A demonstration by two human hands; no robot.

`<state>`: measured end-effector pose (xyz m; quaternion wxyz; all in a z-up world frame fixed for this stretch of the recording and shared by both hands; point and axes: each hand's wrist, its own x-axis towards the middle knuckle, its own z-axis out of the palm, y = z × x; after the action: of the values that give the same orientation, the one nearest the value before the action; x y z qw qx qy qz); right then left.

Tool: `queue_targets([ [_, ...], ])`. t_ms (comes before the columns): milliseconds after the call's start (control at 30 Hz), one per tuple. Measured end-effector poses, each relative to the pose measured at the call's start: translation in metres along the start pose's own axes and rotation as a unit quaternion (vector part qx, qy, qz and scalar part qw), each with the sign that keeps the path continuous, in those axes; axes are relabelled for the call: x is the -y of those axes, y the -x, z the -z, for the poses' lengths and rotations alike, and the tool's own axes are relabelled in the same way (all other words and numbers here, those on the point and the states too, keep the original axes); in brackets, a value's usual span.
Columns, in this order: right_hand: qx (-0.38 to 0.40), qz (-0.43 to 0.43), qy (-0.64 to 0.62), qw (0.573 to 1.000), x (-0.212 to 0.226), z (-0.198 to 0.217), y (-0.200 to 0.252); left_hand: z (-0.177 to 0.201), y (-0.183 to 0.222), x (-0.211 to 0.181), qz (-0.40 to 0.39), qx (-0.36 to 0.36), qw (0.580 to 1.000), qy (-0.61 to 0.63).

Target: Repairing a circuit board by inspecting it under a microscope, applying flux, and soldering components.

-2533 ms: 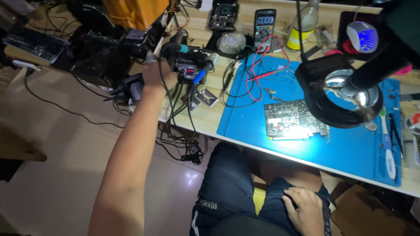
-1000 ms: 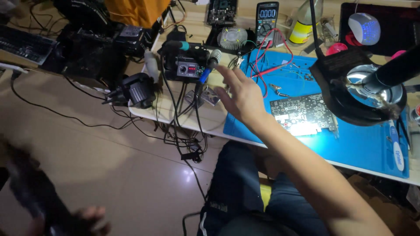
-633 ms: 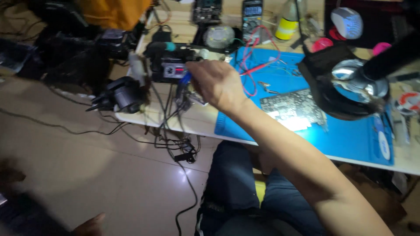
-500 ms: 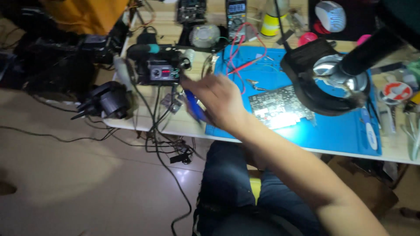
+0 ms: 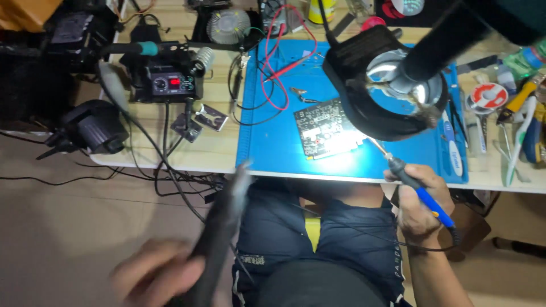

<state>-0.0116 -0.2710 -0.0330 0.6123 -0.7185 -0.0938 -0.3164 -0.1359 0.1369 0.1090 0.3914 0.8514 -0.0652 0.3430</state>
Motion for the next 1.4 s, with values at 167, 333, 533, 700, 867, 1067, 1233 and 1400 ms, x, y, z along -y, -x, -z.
queue_targets([
  [167,0.034,0.016,0.105,0.994,0.016,-0.003,-0.011,-0.098,-0.074,-0.006,-0.012,0.135,0.968,0.210],
  [333,-0.002,0.046,0.117,0.992,0.005,-0.016,-0.015,-0.156,-0.086,-0.001,0.009,0.189,0.926,0.326],
  [533,-0.006,0.107,0.039,0.993,-0.023,-0.013,-0.037,-0.179,-0.091,0.002,-0.019,0.152,0.943,0.297],
  [700,0.008,0.112,0.028,0.993,-0.025,-0.014,-0.047,-0.193,-0.086,0.022,-0.065,0.114,0.964,0.231],
  [867,0.020,0.125,0.031,0.992,-0.028,-0.015,-0.050,-0.192,-0.101,0.013,-0.072,0.104,0.966,0.224],
  [1067,0.023,0.152,0.054,0.987,-0.016,-0.021,-0.054,-0.199,-0.103,0.009,-0.042,0.123,0.955,0.265],
  [1233,0.031,0.143,0.059,0.987,-0.012,-0.023,-0.054,-0.201,-0.105,0.006,-0.041,0.118,0.956,0.264],
  [1400,0.063,0.139,0.134,0.979,-0.001,-0.023,-0.050,-0.192,-0.103,0.000,0.003,0.208,0.953,0.222],
])
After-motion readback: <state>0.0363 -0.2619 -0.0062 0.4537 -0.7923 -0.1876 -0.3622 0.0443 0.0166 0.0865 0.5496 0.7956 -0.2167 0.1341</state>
